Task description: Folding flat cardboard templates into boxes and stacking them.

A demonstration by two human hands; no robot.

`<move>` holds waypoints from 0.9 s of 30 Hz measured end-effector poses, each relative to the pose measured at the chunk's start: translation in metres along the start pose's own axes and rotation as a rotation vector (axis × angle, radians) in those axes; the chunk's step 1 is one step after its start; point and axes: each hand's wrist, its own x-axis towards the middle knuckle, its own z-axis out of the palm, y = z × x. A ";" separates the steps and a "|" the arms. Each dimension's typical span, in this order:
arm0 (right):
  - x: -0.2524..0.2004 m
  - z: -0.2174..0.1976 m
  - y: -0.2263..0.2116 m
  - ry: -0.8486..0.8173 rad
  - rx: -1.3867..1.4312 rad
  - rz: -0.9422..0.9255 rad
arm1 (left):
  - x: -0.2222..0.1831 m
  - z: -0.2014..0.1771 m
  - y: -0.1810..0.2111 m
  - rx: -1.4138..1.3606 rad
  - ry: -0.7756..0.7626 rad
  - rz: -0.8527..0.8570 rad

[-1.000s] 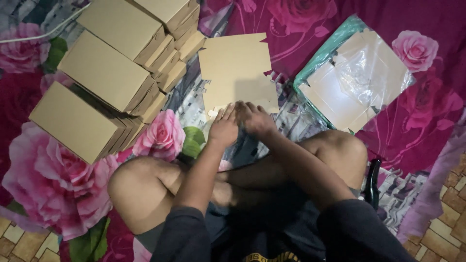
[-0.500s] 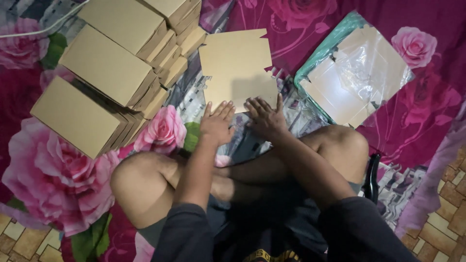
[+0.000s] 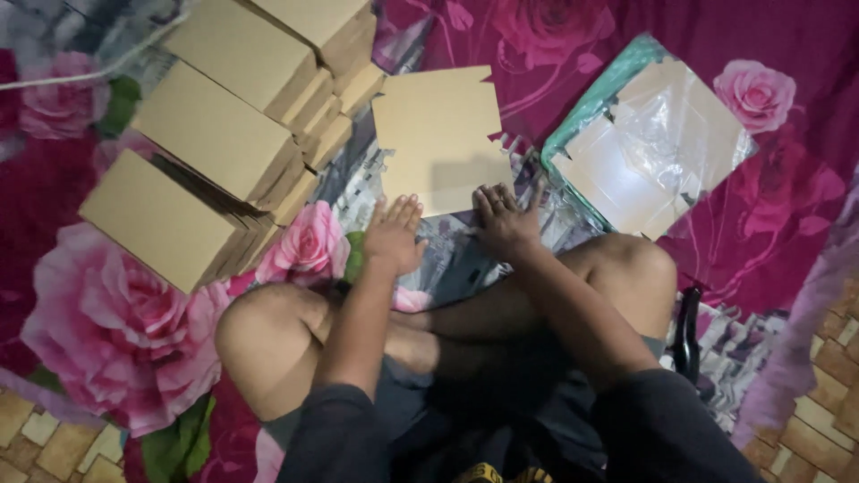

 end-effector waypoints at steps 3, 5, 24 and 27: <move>0.003 0.000 -0.009 0.291 -0.007 -0.131 | -0.013 -0.025 0.020 0.075 -0.001 0.007; -0.003 0.011 -0.022 0.501 -0.033 -0.282 | -0.014 -0.020 0.035 0.125 -0.019 0.039; 0.006 0.030 0.025 0.133 -0.014 -0.120 | -0.003 0.003 -0.002 -0.025 -0.009 0.042; 0.001 0.007 0.030 -0.100 0.001 -0.020 | 0.002 0.006 -0.002 -0.044 -0.009 0.030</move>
